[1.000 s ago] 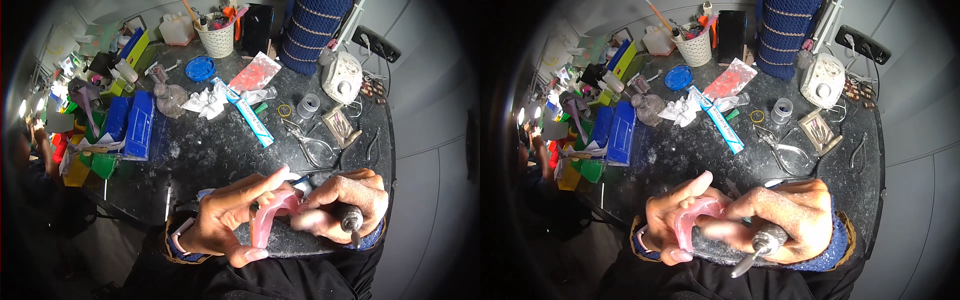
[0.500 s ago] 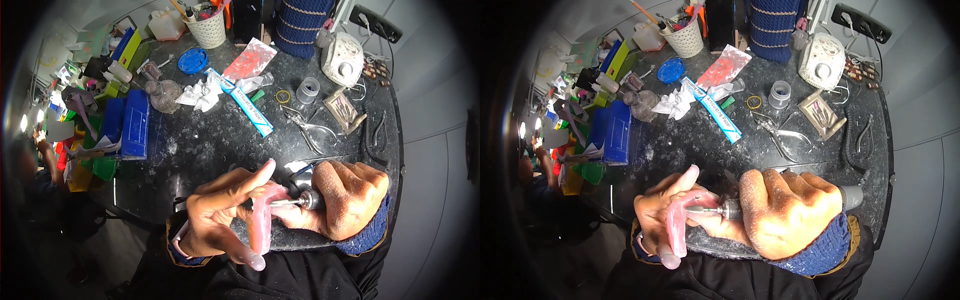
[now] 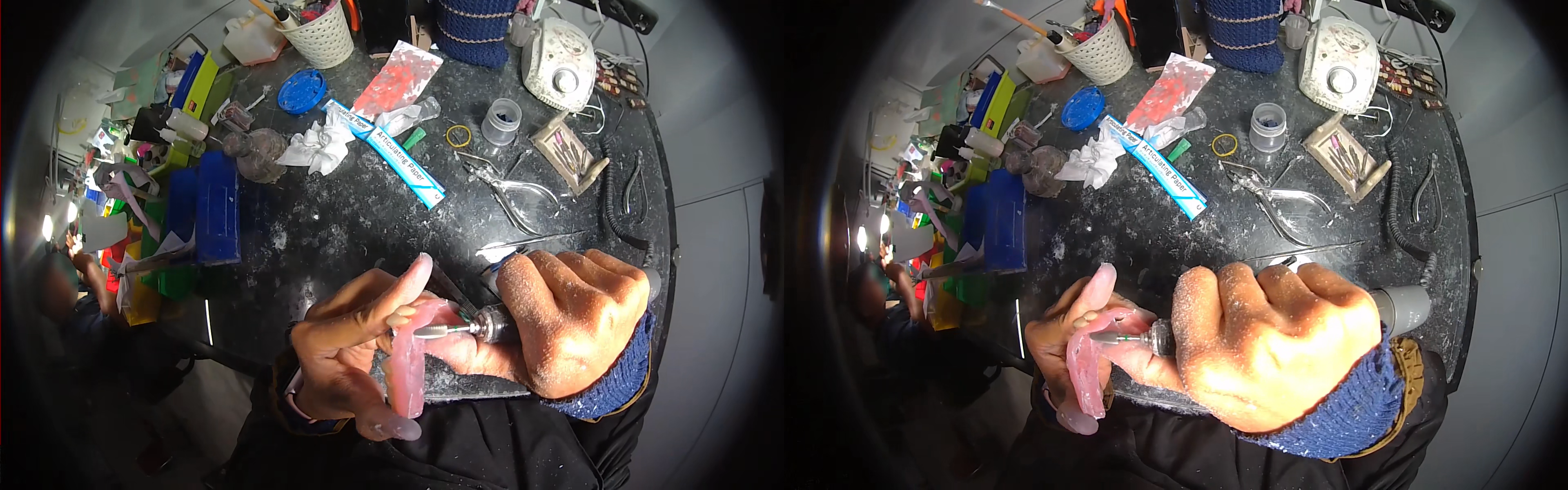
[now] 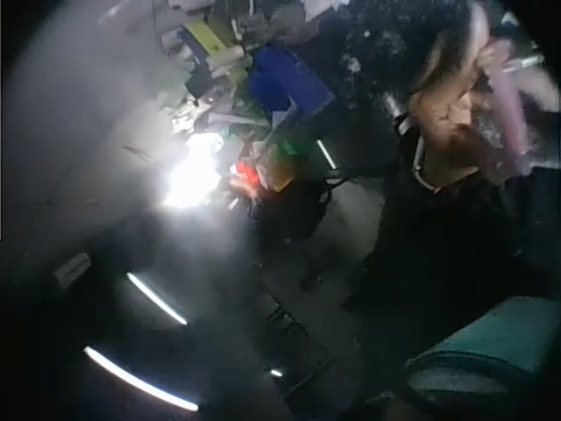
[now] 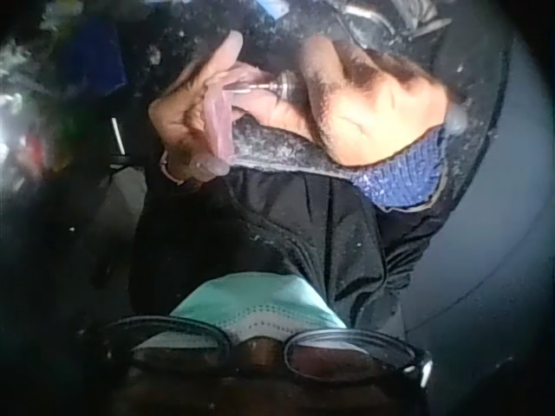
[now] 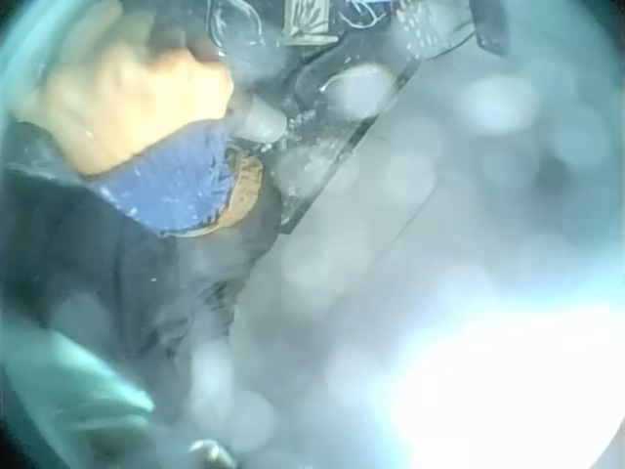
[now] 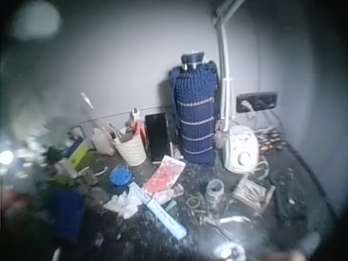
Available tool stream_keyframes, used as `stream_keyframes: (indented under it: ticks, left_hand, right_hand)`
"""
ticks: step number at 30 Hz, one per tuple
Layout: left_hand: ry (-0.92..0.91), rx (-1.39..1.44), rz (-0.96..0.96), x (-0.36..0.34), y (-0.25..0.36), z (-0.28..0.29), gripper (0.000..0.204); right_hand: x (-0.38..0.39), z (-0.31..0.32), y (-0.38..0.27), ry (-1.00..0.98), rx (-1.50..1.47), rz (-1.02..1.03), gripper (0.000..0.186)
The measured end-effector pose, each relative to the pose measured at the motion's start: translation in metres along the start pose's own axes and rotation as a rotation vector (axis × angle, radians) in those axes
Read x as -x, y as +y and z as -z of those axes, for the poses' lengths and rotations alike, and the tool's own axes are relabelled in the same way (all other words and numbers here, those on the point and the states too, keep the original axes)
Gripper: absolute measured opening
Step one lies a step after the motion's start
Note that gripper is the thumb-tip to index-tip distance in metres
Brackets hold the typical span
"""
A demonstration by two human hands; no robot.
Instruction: The person trims and shapes a denture using a rotary tool, picks up and turns over dental molds from a plastic container, and resumes working on the denture with the rotary tool.
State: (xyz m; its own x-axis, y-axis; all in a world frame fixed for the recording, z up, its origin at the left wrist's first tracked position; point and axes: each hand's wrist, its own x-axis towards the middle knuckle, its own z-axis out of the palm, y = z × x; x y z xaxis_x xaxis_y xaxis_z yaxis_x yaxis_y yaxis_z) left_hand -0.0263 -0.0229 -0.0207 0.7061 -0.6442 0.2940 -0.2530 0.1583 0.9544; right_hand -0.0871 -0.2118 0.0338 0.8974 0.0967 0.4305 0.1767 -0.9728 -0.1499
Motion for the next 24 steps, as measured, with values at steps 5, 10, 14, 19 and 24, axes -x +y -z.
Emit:
stream_keyframes:
  ticks: [5, 10, 14, 19, 24]
  left_hand:
    - [-0.009, 0.051, -0.093, -0.003, -0.008, 0.001, 0.097]
    - [0.086, 0.118, 0.018, -0.004, -0.002, -0.003, 0.097]
    - [-0.125, 0.270, -0.147, -0.006, -0.015, -0.004, 0.105]
    - [-0.241, 0.645, 0.074, 0.000, -0.004, 0.001, 0.112]
    - [-0.221, 0.669, 0.425, -0.006, 0.019, 0.006, 0.109]
  right_hand:
    - [-0.001, -0.001, -0.002, -0.009, 0.012, -0.002, 0.060]
    - [-0.002, -0.002, -0.001, -0.003, -0.007, 0.019, 0.060]
    - [-0.001, 0.002, 0.005, 0.043, -0.096, 0.037, 0.058]
    - [-0.008, 0.017, 0.010, 0.023, -0.228, -0.023, 0.068]
    - [-0.006, 0.017, 0.016, 0.009, -0.293, -0.045, 0.063]
